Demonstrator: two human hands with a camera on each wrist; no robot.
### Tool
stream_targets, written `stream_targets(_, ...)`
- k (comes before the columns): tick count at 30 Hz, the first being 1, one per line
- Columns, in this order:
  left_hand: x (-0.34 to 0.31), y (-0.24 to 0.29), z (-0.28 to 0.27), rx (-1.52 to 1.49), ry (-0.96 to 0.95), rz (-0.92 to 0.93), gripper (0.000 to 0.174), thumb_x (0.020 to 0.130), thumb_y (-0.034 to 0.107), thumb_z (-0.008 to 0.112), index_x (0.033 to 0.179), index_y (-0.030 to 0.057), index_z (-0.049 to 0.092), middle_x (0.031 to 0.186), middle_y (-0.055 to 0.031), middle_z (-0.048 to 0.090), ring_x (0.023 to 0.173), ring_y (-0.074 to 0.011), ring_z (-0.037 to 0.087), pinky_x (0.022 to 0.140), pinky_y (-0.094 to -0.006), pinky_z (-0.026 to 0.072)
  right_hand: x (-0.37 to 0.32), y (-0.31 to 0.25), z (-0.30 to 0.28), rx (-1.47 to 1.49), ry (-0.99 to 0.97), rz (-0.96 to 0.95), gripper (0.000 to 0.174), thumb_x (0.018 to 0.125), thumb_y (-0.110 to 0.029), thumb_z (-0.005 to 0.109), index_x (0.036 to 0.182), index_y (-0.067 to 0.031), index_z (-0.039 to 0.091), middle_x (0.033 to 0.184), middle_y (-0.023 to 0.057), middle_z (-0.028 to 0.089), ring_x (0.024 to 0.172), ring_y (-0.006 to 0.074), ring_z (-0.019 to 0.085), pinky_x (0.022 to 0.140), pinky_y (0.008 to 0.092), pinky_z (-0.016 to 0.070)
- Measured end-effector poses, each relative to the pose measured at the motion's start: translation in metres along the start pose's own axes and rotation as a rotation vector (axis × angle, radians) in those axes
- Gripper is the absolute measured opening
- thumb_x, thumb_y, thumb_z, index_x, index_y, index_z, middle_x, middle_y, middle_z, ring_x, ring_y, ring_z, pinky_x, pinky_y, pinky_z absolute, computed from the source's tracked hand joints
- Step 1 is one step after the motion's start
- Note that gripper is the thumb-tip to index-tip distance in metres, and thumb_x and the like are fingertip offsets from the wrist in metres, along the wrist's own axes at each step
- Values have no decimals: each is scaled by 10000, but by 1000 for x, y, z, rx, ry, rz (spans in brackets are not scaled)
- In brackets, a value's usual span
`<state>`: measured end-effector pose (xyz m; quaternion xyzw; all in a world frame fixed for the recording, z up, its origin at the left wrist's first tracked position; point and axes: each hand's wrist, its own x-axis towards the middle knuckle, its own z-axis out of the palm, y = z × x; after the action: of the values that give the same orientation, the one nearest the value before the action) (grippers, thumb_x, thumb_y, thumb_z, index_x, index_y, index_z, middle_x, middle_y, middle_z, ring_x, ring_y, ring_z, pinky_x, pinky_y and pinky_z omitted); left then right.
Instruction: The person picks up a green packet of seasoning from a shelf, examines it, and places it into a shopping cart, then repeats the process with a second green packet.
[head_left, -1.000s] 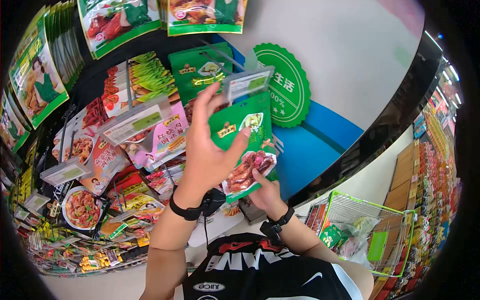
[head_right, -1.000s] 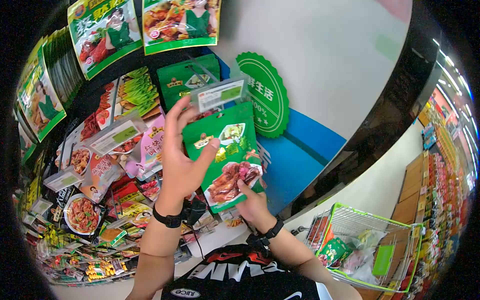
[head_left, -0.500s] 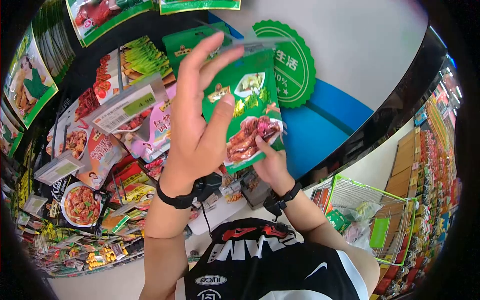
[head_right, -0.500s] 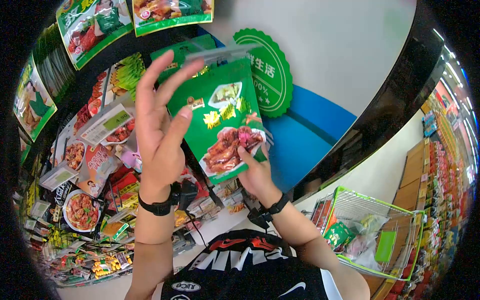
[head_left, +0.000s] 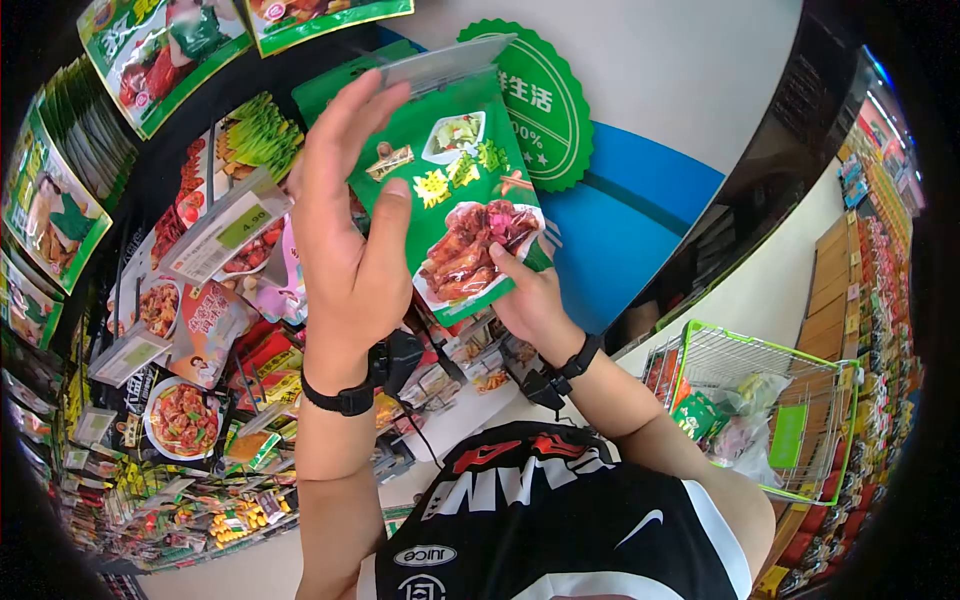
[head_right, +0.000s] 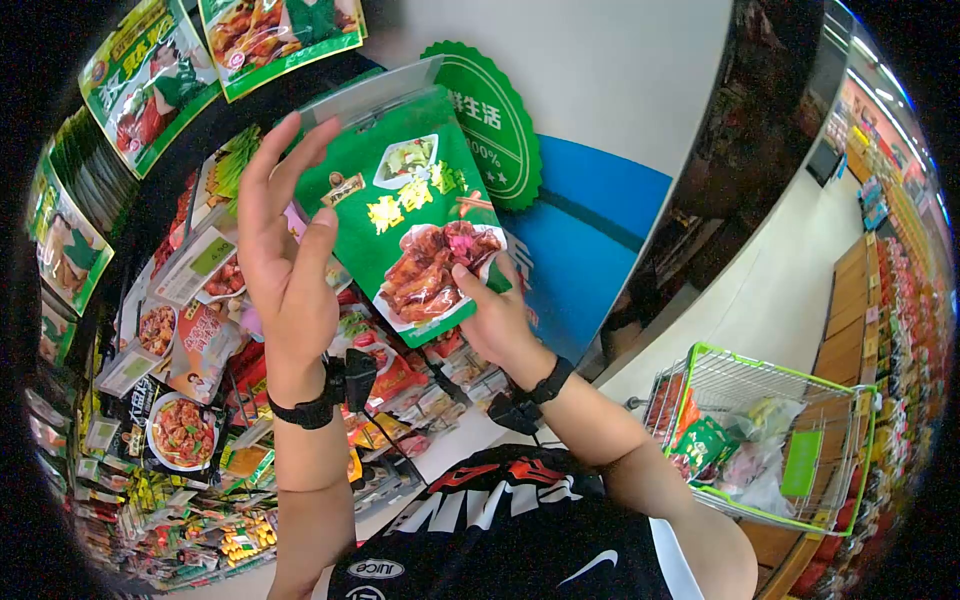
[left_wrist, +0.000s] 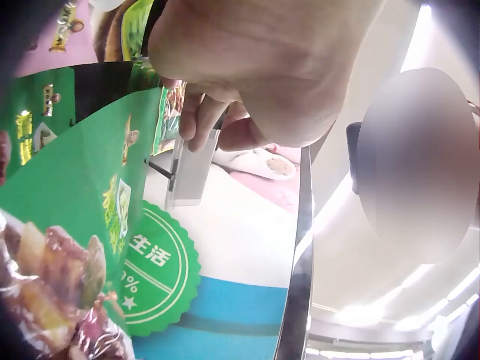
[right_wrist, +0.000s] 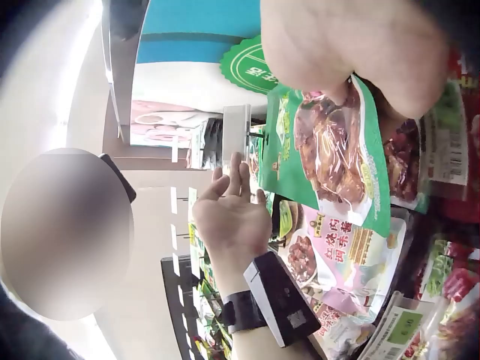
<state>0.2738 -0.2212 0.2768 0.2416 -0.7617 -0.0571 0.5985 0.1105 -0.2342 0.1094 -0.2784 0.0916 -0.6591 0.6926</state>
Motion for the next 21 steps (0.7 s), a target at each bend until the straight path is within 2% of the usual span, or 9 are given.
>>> stream_targets(1,1,-1,0,16,-9,19,641,875,82,561,1495,-2,420,1417,-204,593,1380,-289,496,1196,-438,247,1,0,0,8,15,2,442,992,16,593,1396,-118,473,1374,68,573,1276,230,567,1068,439,476)
stream_targets(4,1,3,2,63,15,38,546,916,108,563,1438,-32,485,1385,-236,595,1318,-337,563,1124,-424,372,2,0,3,16,41,16,466,990,25,586,1415,-123,466,1378,61,571,1282,224,561,1071,430,474)
stream_targets(10,-3,5,3,128,3,41,559,901,98,582,1441,-15,491,1383,-212,589,1297,-340,553,1115,-427,365,2,-1,12,19,29,47,511,990,64,525,1456,-126,439,1421,69,544,1298,224,547,1081,416,470)
stream_targets(13,-12,11,10,198,-45,-41,591,882,121,613,1442,-14,482,1446,-183,557,1390,-307,483,1168,-441,326,11,4,18,-33,-1,-12,493,991,48,522,1452,-111,448,1401,70,557,1276,212,561,1057,394,485)
stream_targets(15,-24,16,17,307,-84,-52,595,860,148,663,1414,0,508,1440,-193,548,1386,-341,479,1160,-460,343,22,3,20,-119,-41,42,467,997,20,528,1444,-96,455,1376,70,570,1232,199,587,1024,379,501)
stream_targets(17,-35,18,26,307,-126,-49,602,789,108,689,1369,47,539,1424,-225,529,1303,-414,491,1115,-492,333,32,5,29,-183,-68,49,438,999,-7,542,1425,-84,473,1337,68,590,1186,187,609,977,365,520)
stream_targets(19,-48,14,36,267,-141,-40,638,746,109,718,1355,48,539,1476,-236,476,1329,-427,469,1126,-495,331,44,6,40,-231,-76,6,405,997,-35,562,1395,-74,501,1283,65,617,1139,176,628,915,352,544)
stream_targets(20,-54,18,39,164,-163,-91,635,736,106,734,1341,54,549,1515,-248,427,1358,-432,450,1137,-501,328,61,19,25,-291,-77,45,382,986,-48,588,1361,-75,524,1215,60,640,1082,169,643,851,338,561)
stream_targets(21,-59,20,40,162,-186,-109,601,752,107,738,1322,49,558,1513,-242,434,1359,-426,456,1139,-497,338,61,16,28,-266,-22,98,388,977,-46,601,1357,-74,525,1206,60,643,1073,168,645,839,336,563)
